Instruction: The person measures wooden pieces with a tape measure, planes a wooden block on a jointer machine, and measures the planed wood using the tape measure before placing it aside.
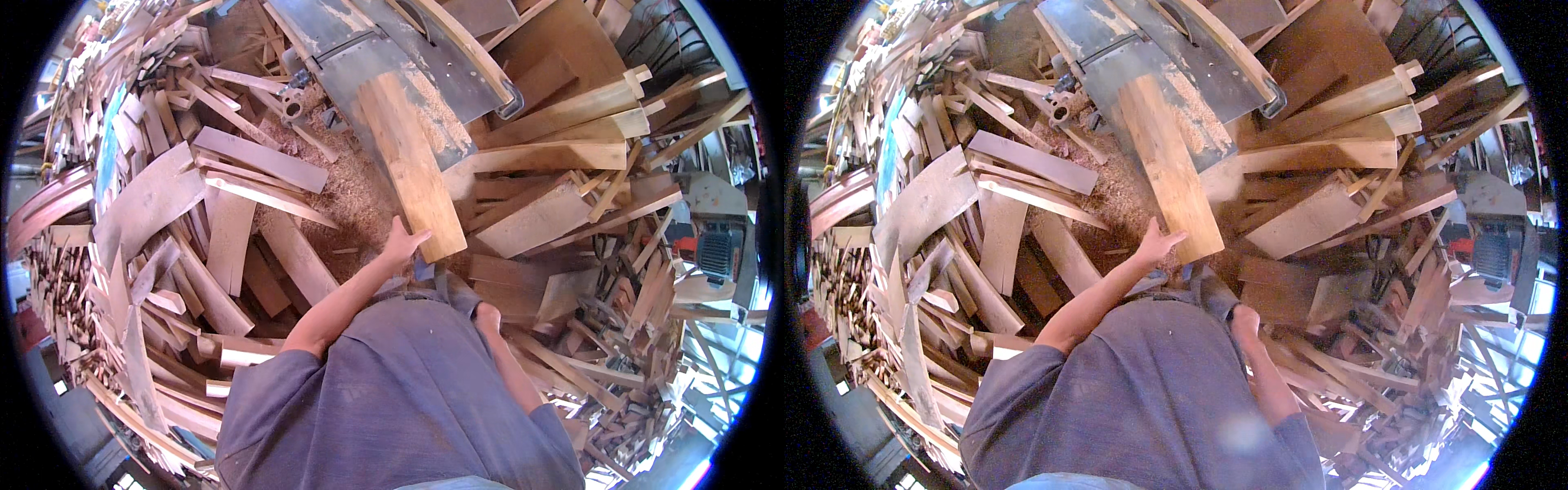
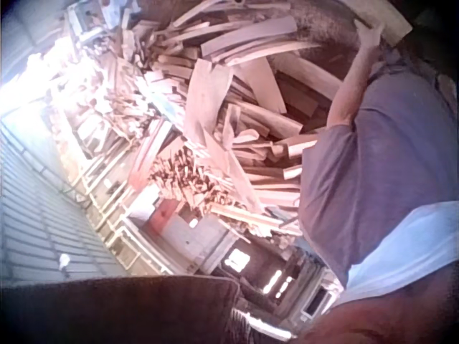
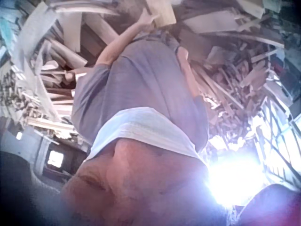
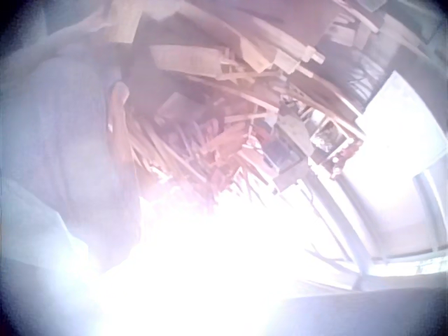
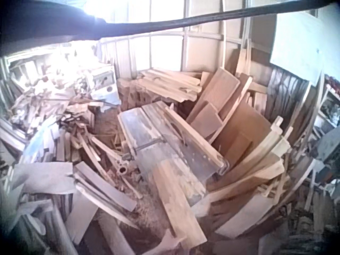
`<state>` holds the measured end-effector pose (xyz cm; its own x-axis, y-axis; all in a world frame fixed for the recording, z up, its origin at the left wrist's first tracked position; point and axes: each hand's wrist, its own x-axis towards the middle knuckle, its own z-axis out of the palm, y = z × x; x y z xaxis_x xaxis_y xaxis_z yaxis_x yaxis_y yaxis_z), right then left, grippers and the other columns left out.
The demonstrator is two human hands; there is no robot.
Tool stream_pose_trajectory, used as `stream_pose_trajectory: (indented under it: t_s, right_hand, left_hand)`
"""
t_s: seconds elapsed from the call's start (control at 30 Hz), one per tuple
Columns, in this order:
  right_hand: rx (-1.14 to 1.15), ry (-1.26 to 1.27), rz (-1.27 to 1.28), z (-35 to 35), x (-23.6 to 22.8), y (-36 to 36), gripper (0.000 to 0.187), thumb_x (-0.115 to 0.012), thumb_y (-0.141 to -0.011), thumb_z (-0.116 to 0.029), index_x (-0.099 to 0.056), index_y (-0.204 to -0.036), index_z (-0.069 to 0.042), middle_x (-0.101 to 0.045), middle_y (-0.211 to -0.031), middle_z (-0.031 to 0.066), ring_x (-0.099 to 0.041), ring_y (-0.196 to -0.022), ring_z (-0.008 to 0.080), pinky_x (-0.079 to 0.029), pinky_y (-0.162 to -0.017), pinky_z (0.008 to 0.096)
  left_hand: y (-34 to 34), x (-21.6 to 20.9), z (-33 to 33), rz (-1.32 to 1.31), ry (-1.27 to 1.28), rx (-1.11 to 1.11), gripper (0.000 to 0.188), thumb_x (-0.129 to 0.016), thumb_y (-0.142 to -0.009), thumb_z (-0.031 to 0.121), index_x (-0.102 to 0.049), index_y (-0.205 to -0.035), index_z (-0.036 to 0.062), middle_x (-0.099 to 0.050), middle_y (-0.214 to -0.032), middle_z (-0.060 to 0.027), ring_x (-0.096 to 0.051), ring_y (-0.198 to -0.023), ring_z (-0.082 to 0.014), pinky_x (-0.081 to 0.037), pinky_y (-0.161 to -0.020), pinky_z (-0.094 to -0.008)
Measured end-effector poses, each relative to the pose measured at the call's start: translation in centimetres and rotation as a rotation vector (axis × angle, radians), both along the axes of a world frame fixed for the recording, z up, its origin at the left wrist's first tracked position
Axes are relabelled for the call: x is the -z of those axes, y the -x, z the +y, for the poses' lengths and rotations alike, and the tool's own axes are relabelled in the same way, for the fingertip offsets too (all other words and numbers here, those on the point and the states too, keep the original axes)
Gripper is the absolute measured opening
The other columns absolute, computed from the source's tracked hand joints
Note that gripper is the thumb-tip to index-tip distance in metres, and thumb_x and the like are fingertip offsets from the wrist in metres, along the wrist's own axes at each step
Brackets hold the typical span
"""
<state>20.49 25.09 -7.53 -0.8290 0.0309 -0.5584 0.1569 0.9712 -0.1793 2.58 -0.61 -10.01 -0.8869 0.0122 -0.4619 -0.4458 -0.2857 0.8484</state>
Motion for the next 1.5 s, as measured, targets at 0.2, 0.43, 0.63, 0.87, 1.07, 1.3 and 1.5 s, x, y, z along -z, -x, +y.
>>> stream_pose_trajectory:
  t_s: [0.2, 0.43, 0.63, 0.87, 1.07, 1.3, 1.5]
  right_hand:
    - [0.841, 0.836, -0.089, 0.6, -12.3, 1.3, 0.01, -0.061, -0.089, -0.007, -0.068, -0.093, 0.0, -0.068, -0.074, 0.0095, -0.056, -0.05, 0.0162, -0.041, -0.046, 0.029]
    - [1.22, 1.361, -0.084, 2.0, -14.7, -2.1, 0.009, -0.057, -0.099, -0.01, -0.06, -0.105, -0.004, -0.054, -0.067, 0.0015, -0.043, -0.046, 0.0065, -0.033, -0.039, 0.0229]
    - [1.809, 1.477, 0.389, 6.0, -7.4, -3.9, 0.005, -0.053, -0.095, -0.006, -0.056, -0.094, -0.009, -0.037, -0.056, -0.0031, -0.033, -0.042, 0.0078, -0.027, -0.036, 0.025]
    - [1.053, 0.989, 0.499, 2.5, -14.9, 1.2, 0.01, -0.054, -0.09, -0.002, -0.064, -0.09, -0.003, -0.046, -0.061, -0.0051, -0.037, -0.046, 0.0038, -0.027, -0.041, 0.0227]
    - [0.664, 1.014, 0.466, -3.0, -22.4, 6.3, 0.02, -0.055, -0.083, 0.005, -0.072, -0.091, -0.001, -0.066, -0.078, 0.0009, -0.055, -0.068, 0.0058, -0.045, -0.06, 0.0223]
    - [0.228, 0.999, 0.218, -10.2, -22.0, 10.1, 0.019, -0.062, -0.087, 0.001, -0.073, -0.102, -0.001, -0.074, -0.092, 0.0126, -0.072, -0.083, 0.0208, -0.056, -0.077, 0.0316]
    - [-0.173, 0.571, 0.584, -11.7, -21.4, 13.2, 0.051, -0.079, -0.085, -0.03, -0.064, -0.128, -0.008, -0.064, -0.126, 0.0193, -0.06, -0.118, 0.0376, -0.05, -0.098, 0.0445]
  left_hand:
    - [-0.7, 0.4, -3.7, 0.022, 0.402, 0.24, 0.058, -0.076, -0.089, 0.016, -0.047, -0.133, -0.0096, -0.063, -0.125, -0.0188, -0.064, -0.11, -0.0209, -0.052, -0.091, -0.0345]
    - [-1.8, -3.9, -2.9, -0.047, 0.028, 0.696, 0.028, -0.07, -0.089, 0.012, -0.065, -0.114, 0.0002, -0.069, -0.098, -0.0048, -0.064, -0.092, -0.0153, -0.051, -0.083, -0.0319]
    - [-2.2, -4.1, -2.8, 0.238, 0.394, 0.858, 0.027, -0.07, -0.09, 0.015, -0.062, -0.111, -0.0007, -0.067, -0.099, -0.0048, -0.063, -0.09, -0.0169, -0.051, -0.079, -0.035]
    - [-1.9, -7.5, -2.0, -0.122, 0.236, 0.816, 0.035, -0.07, -0.096, 0.026, -0.059, -0.113, -0.0023, -0.065, -0.103, -0.0076, -0.061, -0.094, -0.0163, -0.052, -0.083, -0.033]
    - [-1.4, -8.0, -2.1, -0.48, -0.339, 0.516, 0.053, -0.054, -0.103, 0.048, -0.055, -0.131, 0.0032, -0.062, -0.125, -0.0161, -0.064, -0.108, -0.028, -0.054, -0.092, -0.0432]
    - [-3.8, -11.6, -8.2, -0.57, -0.726, 0.368, 0.037, -0.057, -0.101, 0.042, -0.065, -0.112, 0.0081, -0.069, -0.113, -0.013, -0.067, -0.106, -0.029, -0.053, -0.097, -0.0451]
    - [-4.1, -13.0, -7.3, -0.407, -0.55, 0.263, 0.032, -0.05, -0.104, 0.034, -0.063, -0.109, 0.0057, -0.065, -0.102, -0.0064, -0.064, -0.095, -0.0183, -0.053, -0.086, -0.0329]
